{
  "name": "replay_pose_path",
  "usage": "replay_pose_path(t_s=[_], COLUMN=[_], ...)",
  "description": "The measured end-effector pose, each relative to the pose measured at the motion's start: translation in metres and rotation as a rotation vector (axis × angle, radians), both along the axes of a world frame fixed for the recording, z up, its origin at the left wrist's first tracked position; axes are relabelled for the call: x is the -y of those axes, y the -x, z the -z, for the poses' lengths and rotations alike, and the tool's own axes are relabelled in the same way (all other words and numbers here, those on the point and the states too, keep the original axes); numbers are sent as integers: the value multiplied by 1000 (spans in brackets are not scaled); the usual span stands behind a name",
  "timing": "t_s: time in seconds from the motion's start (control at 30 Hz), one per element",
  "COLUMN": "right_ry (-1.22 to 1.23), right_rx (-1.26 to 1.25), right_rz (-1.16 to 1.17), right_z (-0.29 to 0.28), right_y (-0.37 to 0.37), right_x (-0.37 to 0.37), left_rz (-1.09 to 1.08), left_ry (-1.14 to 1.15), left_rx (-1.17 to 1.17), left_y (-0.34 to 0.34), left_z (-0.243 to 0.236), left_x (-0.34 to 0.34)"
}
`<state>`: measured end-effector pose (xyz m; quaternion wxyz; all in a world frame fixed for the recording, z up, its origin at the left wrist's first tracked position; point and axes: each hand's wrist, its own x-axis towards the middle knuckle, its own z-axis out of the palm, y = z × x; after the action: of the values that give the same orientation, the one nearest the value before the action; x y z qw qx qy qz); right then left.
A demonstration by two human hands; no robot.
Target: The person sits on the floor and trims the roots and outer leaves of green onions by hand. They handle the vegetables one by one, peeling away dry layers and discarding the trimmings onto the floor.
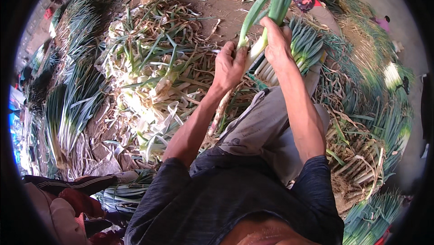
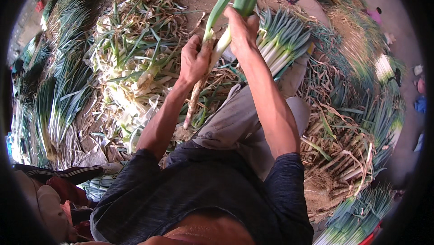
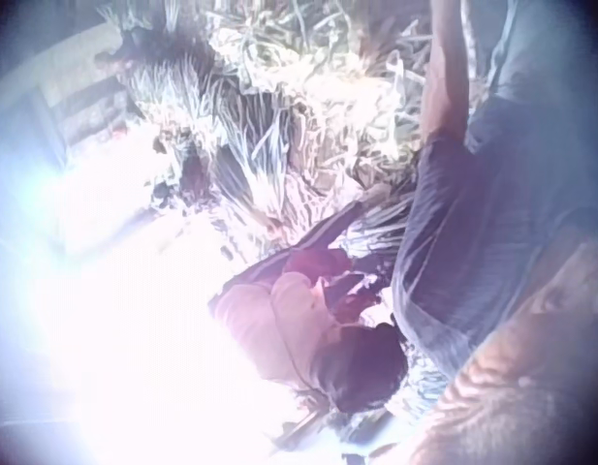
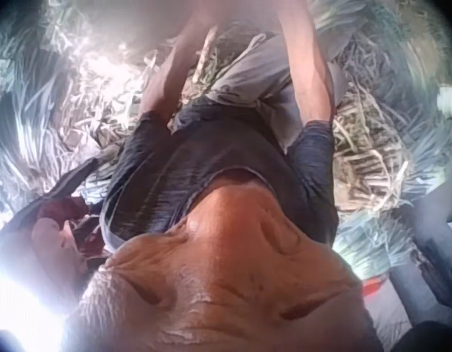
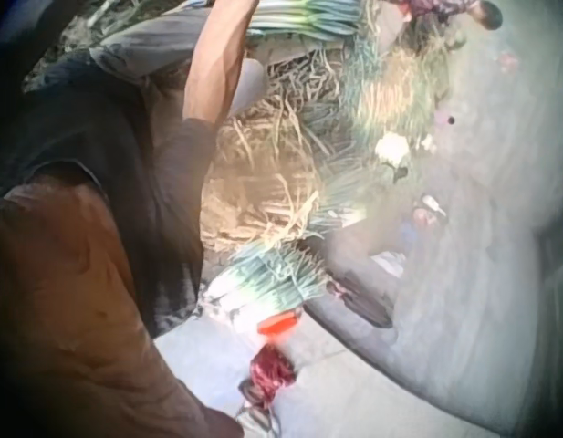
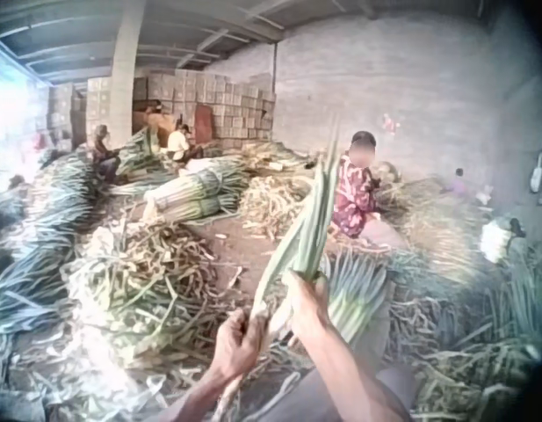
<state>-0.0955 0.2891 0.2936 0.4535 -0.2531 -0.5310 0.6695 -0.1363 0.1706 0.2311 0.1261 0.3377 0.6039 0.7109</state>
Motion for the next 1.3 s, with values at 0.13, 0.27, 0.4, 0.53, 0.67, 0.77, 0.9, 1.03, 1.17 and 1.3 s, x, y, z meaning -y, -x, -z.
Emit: replay_pose_path(t_s=[0.13, 0.27, 0.4, 0.53, 0.67, 0.77, 0.9, 1.03, 1.17, 1.3], right_ry=[91, 102, 70, 94, 130, 182, 257, 366, 382, 90], right_rx=[-12, -76, -89, -40, -86, -142, -191, -206, -226, 95], right_rz=[97, 194, 339, 439, 483, 499, 395, 375, 334, 226], right_z=[1, 10, 1, -8, 3, 12, 23, 33, 68, 98], right_y=[-20, -29, -45, -65, -90, -107, -112, -106, -106, -181], right_x=[-30, -54, -74, -103, -140, -163, -182, -183, -244, -305], left_rz=[-75, -44, 112, 241, 311, 357, 334, 306, 271, 301], left_ry=[-30, -167, -61, 260, 368, 529, 471, 380, 416, 487], left_rx=[42, 148, 127, -176, -466, -725, -828, -912, -941, -1038], left_y=[-7, -11, -22, -24, -34, -32, -25, -18, -2, 5], left_z=[14, 17, 13, 20, 27, 46, 65, 69, 87, 114], left_x=[-10, -20, -26, -20, -17, -16, -3, 14, 53, 86])
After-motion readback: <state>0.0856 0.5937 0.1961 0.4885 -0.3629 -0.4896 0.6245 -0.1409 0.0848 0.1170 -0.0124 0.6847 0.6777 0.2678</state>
